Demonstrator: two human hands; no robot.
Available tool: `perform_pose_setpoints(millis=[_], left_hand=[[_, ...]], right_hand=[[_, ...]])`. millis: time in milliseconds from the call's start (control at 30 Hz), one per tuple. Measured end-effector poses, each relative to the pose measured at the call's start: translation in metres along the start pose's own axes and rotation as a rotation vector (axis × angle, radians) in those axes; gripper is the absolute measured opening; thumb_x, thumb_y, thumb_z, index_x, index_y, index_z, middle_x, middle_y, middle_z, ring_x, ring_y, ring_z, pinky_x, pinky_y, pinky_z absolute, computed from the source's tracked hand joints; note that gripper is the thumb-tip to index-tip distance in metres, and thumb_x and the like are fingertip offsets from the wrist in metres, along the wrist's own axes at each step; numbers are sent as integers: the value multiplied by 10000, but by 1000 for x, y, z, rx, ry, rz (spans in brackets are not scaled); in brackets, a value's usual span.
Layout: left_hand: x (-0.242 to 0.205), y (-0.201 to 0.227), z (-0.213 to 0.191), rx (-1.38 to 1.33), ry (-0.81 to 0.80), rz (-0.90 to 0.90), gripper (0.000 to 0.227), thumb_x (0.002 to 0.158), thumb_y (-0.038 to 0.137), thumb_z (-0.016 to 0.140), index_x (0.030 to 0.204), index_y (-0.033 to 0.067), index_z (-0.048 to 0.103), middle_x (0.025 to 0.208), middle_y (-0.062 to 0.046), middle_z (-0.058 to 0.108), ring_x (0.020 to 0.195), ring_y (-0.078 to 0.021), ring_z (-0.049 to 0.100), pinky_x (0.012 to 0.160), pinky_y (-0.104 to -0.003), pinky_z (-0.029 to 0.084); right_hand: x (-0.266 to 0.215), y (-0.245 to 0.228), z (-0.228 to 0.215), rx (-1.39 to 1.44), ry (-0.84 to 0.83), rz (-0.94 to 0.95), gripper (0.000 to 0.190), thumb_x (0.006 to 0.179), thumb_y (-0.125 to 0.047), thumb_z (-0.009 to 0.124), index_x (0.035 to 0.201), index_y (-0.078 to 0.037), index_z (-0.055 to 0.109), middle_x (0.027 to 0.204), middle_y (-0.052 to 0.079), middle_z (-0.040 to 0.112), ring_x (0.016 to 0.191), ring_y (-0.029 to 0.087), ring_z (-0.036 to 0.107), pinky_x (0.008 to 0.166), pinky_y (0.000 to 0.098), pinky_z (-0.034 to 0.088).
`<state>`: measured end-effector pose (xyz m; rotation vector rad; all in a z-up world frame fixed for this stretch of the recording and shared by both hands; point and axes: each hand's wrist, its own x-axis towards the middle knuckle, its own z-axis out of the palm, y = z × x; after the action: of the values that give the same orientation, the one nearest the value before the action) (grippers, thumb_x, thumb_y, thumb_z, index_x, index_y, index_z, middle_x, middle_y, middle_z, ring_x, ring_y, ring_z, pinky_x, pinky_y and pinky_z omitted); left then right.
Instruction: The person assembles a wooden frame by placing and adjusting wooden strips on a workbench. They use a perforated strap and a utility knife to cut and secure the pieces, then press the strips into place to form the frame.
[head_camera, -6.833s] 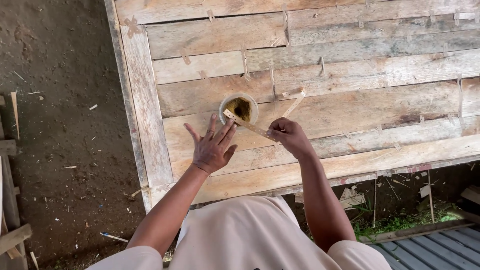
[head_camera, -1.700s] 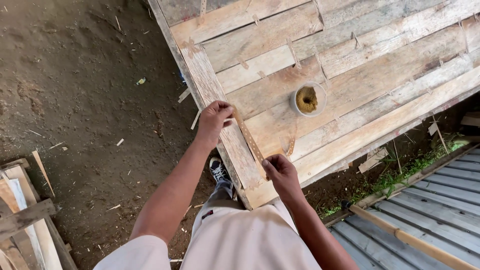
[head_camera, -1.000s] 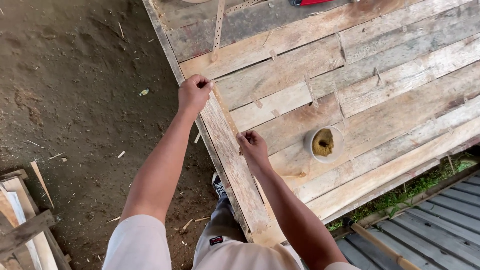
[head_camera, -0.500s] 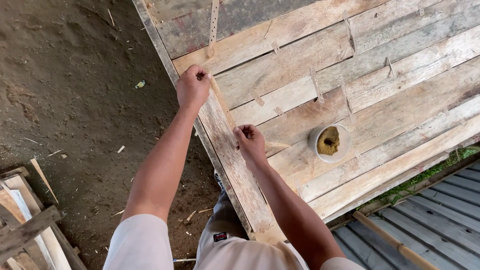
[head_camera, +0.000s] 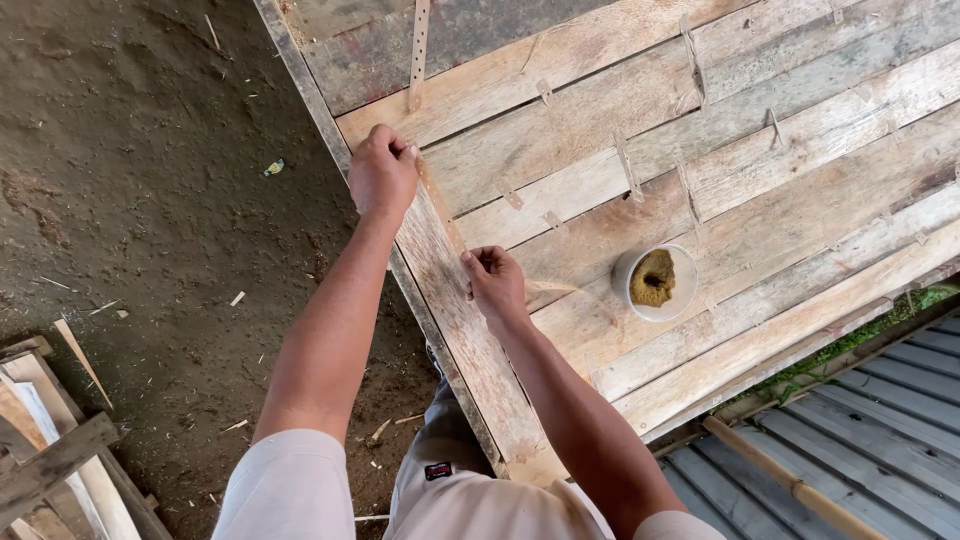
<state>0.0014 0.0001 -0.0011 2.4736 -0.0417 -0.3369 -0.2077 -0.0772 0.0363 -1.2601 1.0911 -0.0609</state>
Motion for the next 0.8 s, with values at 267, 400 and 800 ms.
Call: perform_pose_setpoints(millis=[267,400,800], left_hand=[[14,14,-10,79,-77,-108,204,774,363,799,741,295,610,526,110,652,796,-228,760,796,-335,582],[31,22,-20,62,-252,-246,108,804,228,637,855,296,703,415,30,612,439,-154,688,626,-182,544],[46,33,-30,191,-333,-272,135,743,206,691,854,181,762,433,-1,629,536,-167,727,692,-237,535]], right_hand=[[1,-6,0,-82,-5,31,195,923,-178,767,971,-3,698,730,84,598,517,143,587,412,242,478],[6,-3,0,-153,-7,26,188,913,-189,771,962,-14,724,727,87,632,517,141,620,407,239,506],[10,2,1,-327,7,31,180,859,-243,786,926,-76,779,711,54,710,500,132,670,470,236,544]])
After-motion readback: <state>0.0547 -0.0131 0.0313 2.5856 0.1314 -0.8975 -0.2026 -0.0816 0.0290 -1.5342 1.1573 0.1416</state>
